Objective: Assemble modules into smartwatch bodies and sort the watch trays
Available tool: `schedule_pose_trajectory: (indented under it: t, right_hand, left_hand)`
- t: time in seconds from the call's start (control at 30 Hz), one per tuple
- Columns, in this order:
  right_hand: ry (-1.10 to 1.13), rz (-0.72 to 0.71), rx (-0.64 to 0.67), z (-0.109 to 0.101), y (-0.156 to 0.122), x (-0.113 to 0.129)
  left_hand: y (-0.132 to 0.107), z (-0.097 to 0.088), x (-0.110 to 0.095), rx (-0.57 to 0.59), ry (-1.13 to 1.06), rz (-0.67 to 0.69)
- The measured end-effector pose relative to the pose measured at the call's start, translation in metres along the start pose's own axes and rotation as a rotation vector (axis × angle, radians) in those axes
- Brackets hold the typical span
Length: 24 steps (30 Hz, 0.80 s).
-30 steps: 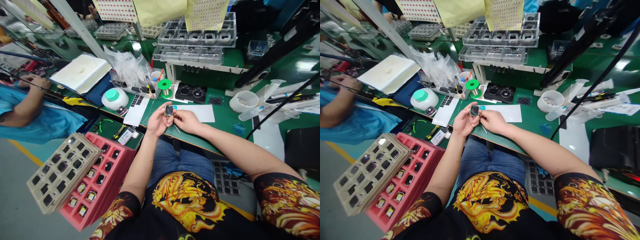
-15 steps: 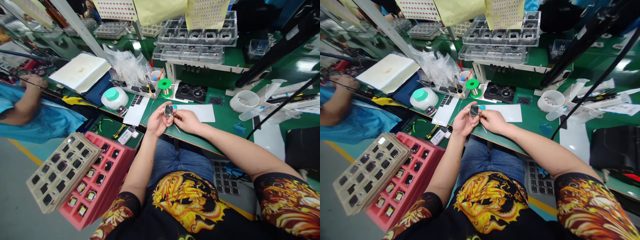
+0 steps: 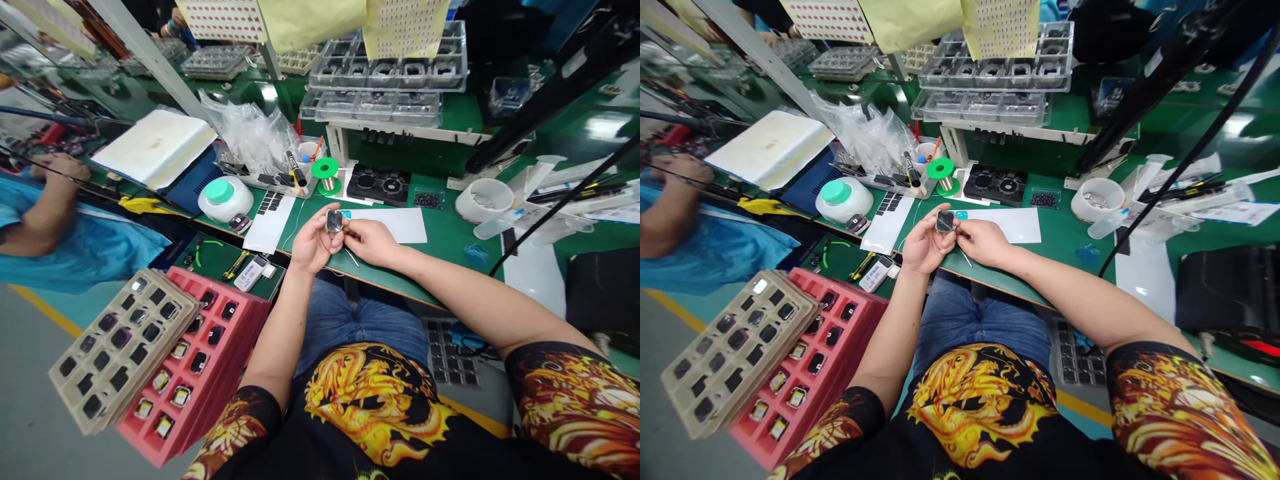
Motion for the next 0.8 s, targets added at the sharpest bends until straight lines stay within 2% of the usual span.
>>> schedule_pose_trajectory:
  t: [0.8]
  right_hand:
    - [-0.026,-0.009,-0.016,-0.0017,-0.0002,0.0014]
  left_hand:
    - [0.0003,0.0008,0.0001,-0.006,-0.007,-0.011]
Point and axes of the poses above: each hand's wrist, its own y-axis towards the middle knuckle, its own z-axis out of the palm, x = y × z, the point moved 7 cm from there along y, towards the middle knuckle, and after that the axes turned 10 degrees about z, right-handed, at the moved point
